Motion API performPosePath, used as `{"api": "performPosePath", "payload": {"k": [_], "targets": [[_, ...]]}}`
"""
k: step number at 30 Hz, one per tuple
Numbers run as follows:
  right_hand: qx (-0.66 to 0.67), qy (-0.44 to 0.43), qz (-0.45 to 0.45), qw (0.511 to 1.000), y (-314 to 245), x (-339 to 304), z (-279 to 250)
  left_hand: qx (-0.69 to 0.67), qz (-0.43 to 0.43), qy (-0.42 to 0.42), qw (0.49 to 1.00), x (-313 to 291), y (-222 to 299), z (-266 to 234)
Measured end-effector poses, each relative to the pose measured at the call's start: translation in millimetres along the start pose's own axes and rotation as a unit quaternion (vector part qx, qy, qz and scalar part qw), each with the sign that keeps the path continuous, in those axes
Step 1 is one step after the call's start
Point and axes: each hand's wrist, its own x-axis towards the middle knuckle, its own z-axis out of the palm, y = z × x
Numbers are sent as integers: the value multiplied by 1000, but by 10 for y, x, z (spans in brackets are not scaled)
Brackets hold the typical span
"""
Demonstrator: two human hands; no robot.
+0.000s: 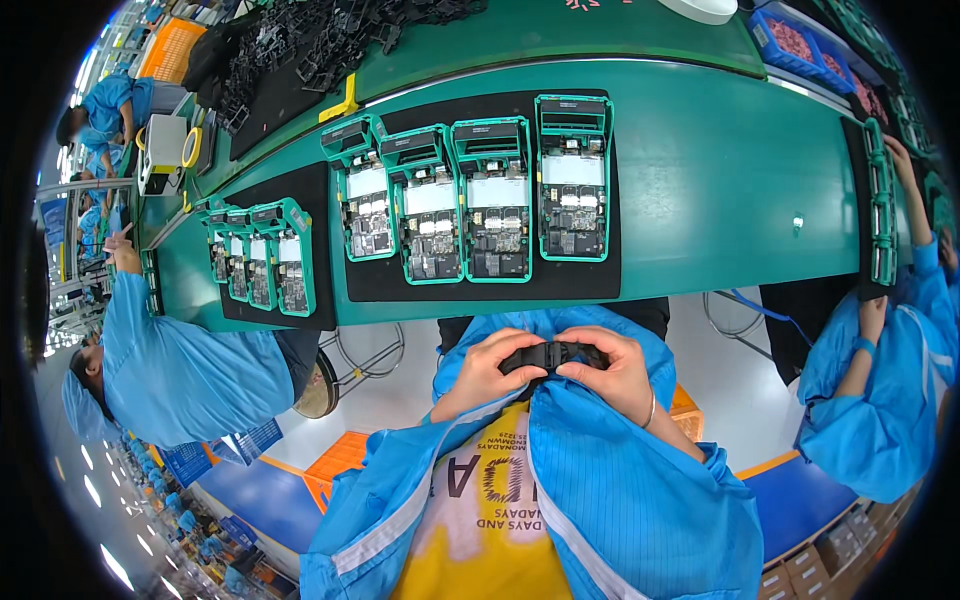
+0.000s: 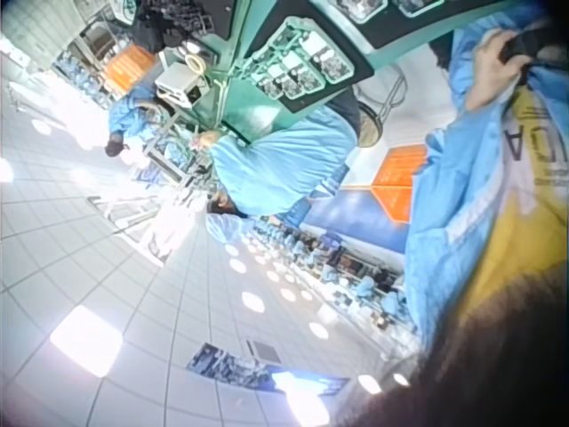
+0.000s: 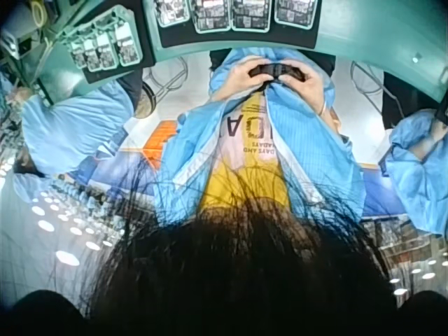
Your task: Assembling electronic components by placing small plastic parts into handheld device housings on an assembly line.
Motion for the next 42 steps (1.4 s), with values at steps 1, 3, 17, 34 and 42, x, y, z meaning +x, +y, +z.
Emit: {"api": "performPosePath", "payload": {"k": [1,3,17,34,42], "targets": [[1,-1,0,1000,1,1,1,9,11,1,1000,1,14,-5],[-6,0,-6,1000,6,3,1,18,21,2,1000,1,43,-13],[-48,-26,40,998,-39,45,23,-29,-67,-22,997,7,3,-27],[112,-40,110,987,215,83,-50,-209,-189,-18,959,-10,-13,-2],[-25,-85,-3,996,0,120,-125,45,59,8,997,-26,-100,-101]]}}
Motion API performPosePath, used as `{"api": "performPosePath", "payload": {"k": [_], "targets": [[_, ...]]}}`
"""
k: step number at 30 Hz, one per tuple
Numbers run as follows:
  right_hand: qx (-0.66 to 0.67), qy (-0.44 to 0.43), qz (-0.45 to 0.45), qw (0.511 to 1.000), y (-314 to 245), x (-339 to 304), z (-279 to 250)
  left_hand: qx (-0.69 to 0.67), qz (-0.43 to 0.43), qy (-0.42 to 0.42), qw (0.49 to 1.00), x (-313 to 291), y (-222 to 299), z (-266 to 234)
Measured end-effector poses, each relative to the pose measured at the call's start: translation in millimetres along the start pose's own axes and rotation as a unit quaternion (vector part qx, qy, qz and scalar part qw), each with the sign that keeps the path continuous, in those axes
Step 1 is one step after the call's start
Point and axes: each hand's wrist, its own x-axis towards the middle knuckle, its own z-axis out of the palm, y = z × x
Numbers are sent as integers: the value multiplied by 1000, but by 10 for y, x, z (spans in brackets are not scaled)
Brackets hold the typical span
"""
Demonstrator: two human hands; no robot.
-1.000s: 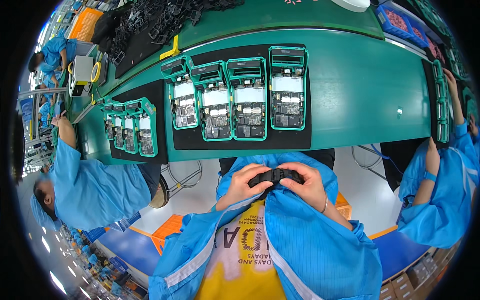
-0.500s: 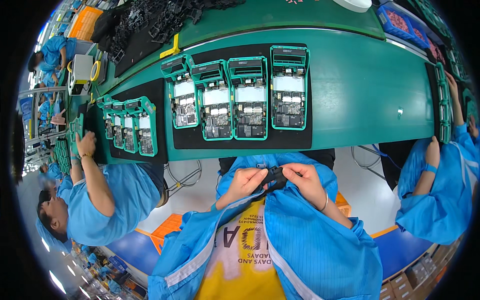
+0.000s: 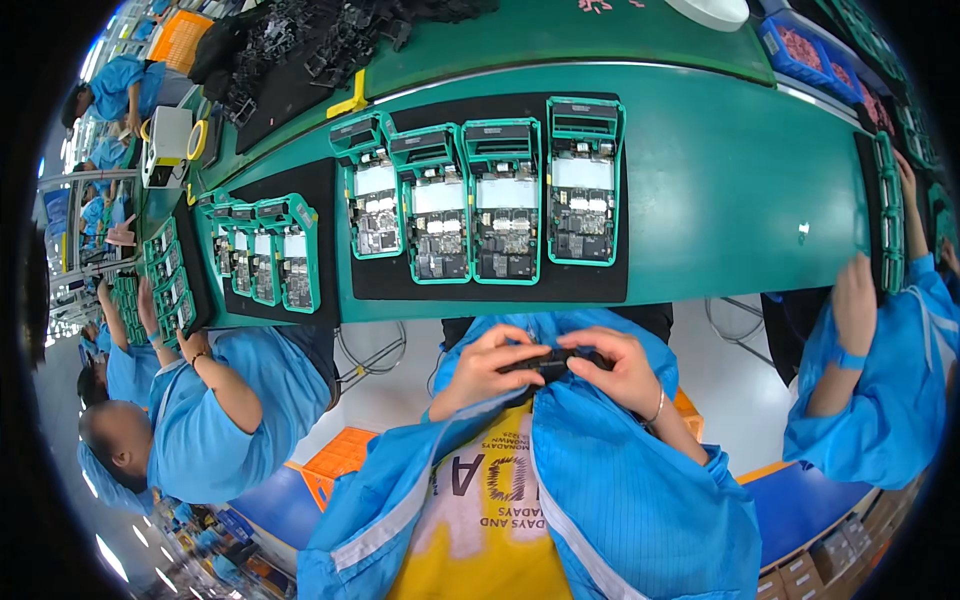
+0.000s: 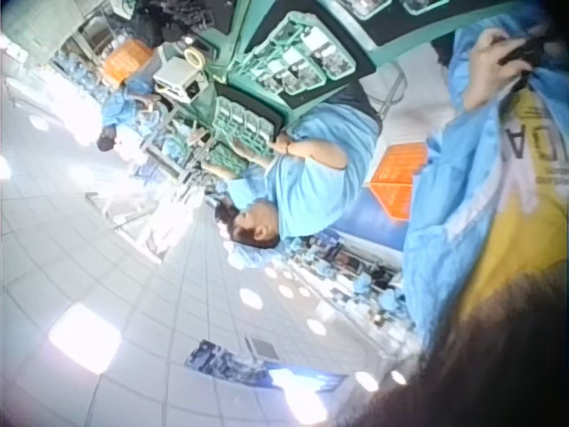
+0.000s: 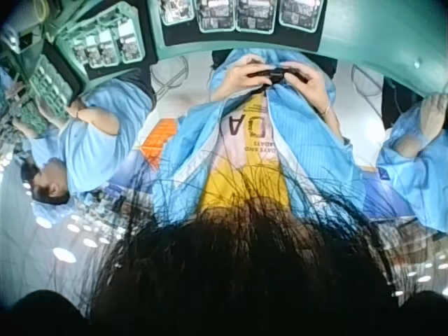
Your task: Assembling electronic components by placing small plastic parts into handheld device housings on an assembly line.
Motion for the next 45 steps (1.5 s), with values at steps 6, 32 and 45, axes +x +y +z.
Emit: {"api": "performPosePath", "payload": {"k": [6,32,45], "targets": [[-165,-149,-96,970,-134,-50,-324,-4,-16,-139,990,-64,60,-133],[-177,-34,11,984,231,-211,-294,85,-56,128,987,-102,239,-691],[194,-98,267,939,114,-25,-321,45,-61,-165,983,-83,227,-214]]}}
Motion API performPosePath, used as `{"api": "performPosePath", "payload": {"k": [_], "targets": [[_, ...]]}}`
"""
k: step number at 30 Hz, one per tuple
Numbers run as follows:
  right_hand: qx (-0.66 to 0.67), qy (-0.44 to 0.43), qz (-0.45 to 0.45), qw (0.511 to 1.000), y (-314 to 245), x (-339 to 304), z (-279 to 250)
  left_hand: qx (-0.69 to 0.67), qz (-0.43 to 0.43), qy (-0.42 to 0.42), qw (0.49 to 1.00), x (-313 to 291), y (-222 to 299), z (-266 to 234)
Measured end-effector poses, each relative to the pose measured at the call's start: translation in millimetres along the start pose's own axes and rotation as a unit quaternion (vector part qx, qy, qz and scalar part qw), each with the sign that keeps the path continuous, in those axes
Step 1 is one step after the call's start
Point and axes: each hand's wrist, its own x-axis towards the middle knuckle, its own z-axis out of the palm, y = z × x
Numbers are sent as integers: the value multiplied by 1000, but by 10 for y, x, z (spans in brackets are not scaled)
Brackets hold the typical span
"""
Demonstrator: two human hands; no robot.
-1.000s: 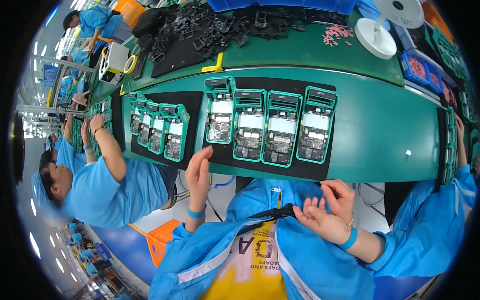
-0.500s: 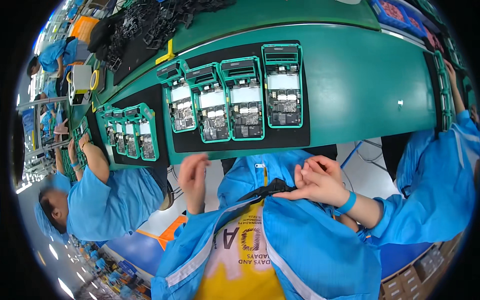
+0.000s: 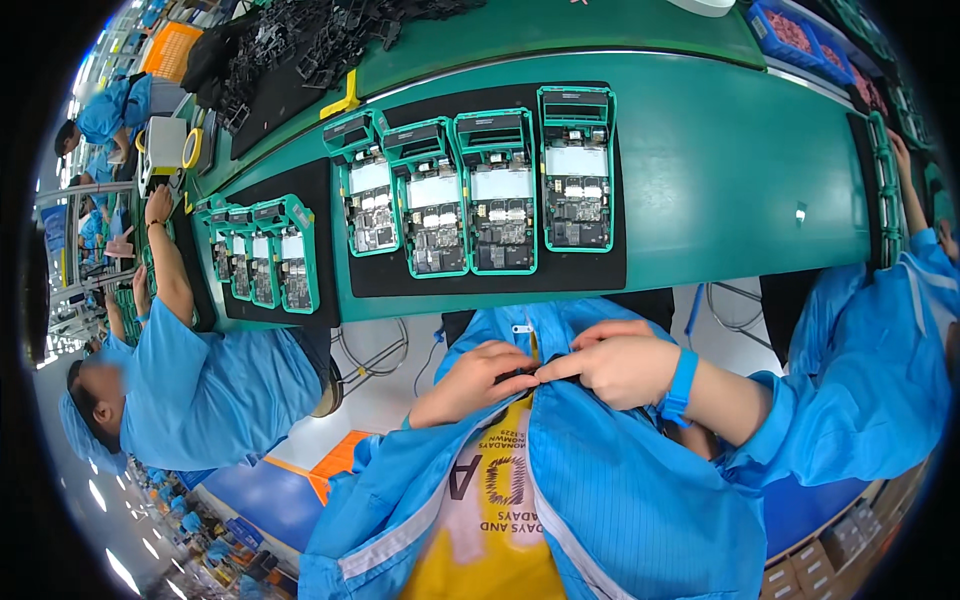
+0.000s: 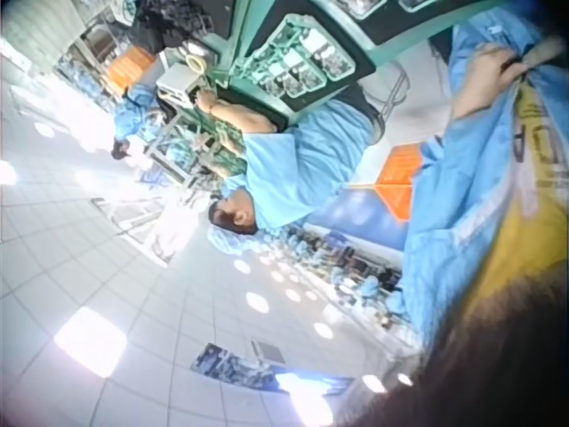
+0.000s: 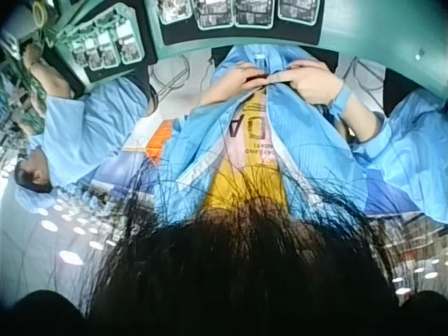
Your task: Assembling electronic components by placing small plastic parts into handheld device housings on an assembly line.
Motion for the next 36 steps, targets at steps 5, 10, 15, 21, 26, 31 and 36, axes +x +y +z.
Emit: {"api": "performPosePath", "payload": {"k": [5,10,15,21,26,31,36], "targets": [[-422,-107,-176,883,-395,-44,397,-7,-13,-62,998,9,-18,-51],[-635,-154,-351,671,-625,-90,537,-64,-59,1,996,-104,73,18],[-526,-9,-274,805,-369,117,634,-45,-57,81,994,-158,36,142],[-532,53,-251,807,-238,101,746,-68,-68,122,988,-212,24,191],[-540,60,-282,791,-165,153,745,-85,-79,120,986,-190,60,186],[-409,64,-269,869,-67,88,712,-126,-51,159,978,-259,-95,295],[102,161,-193,962,60,38,513,-423,-157,161,878,-247,-313,413]]}}
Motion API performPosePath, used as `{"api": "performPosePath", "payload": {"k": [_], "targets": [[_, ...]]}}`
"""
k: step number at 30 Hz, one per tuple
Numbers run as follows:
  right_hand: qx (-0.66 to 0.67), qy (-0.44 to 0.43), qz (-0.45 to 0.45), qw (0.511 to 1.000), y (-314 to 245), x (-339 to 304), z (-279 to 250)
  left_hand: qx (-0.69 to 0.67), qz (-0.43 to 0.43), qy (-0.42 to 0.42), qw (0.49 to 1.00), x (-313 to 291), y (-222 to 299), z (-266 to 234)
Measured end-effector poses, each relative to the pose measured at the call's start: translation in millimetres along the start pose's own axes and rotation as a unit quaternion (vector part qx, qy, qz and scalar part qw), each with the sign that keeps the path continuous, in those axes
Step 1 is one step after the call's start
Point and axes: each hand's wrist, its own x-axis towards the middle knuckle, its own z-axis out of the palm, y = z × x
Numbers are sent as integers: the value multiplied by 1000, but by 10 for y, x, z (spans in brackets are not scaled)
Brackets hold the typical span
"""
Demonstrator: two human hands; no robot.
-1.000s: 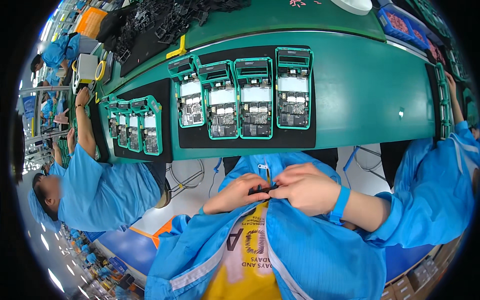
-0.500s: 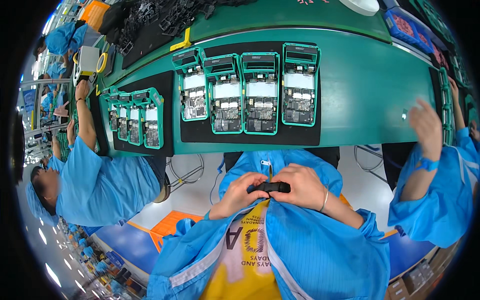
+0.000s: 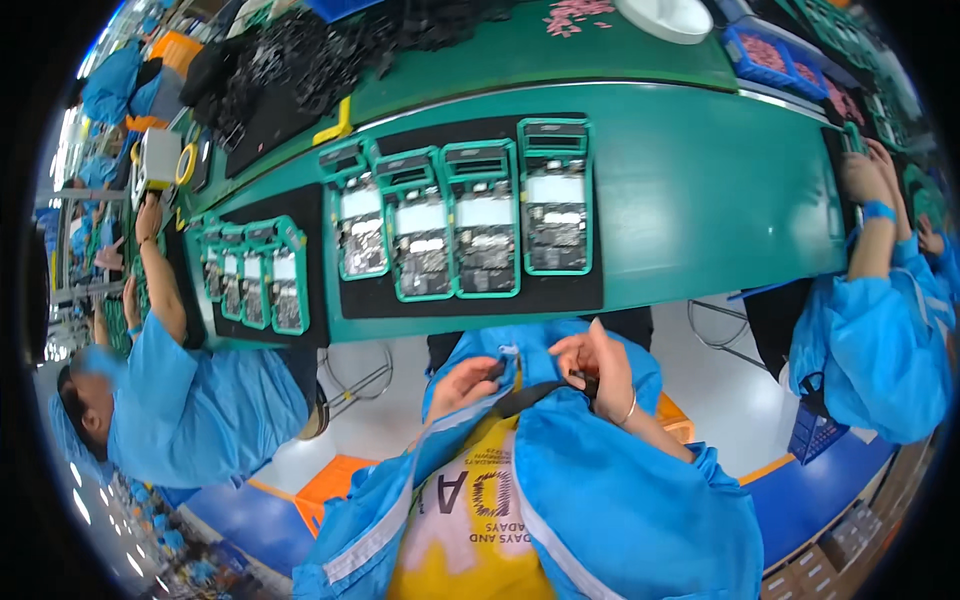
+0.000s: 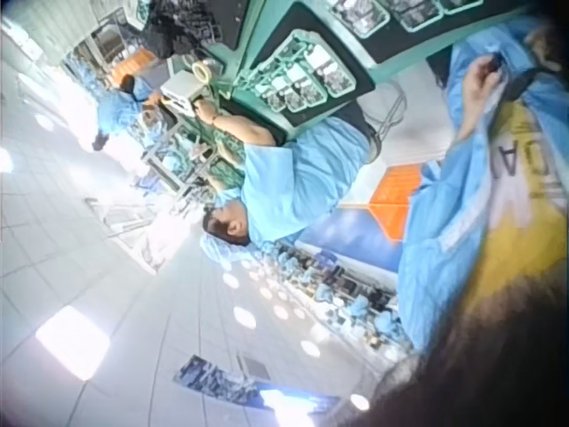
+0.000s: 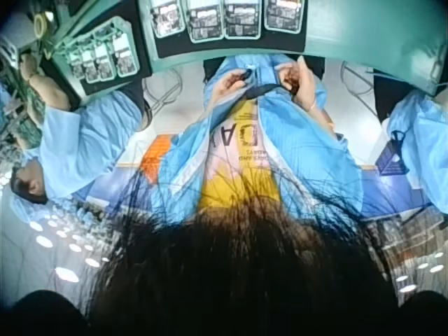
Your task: Assembling electronic components by placing small plastic parts into handheld device housings on an assembly line.
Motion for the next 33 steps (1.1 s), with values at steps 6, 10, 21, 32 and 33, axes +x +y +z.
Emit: {"api": "performPosePath", "payload": {"k": [6,10,21,32,33], "targets": [[372,92,-123,915,15,126,-417,-74,-38,-19,996,-19,-4,-135],[395,110,-202,889,-63,118,-668,-31,-20,0,999,57,56,-130],[436,111,-261,854,-391,156,-869,6,-58,64,996,61,248,-32],[-151,-145,16,978,-194,107,179,84,158,88,980,210,301,79],[-211,-180,-7,961,-161,168,315,133,178,90,971,185,188,50]]}}
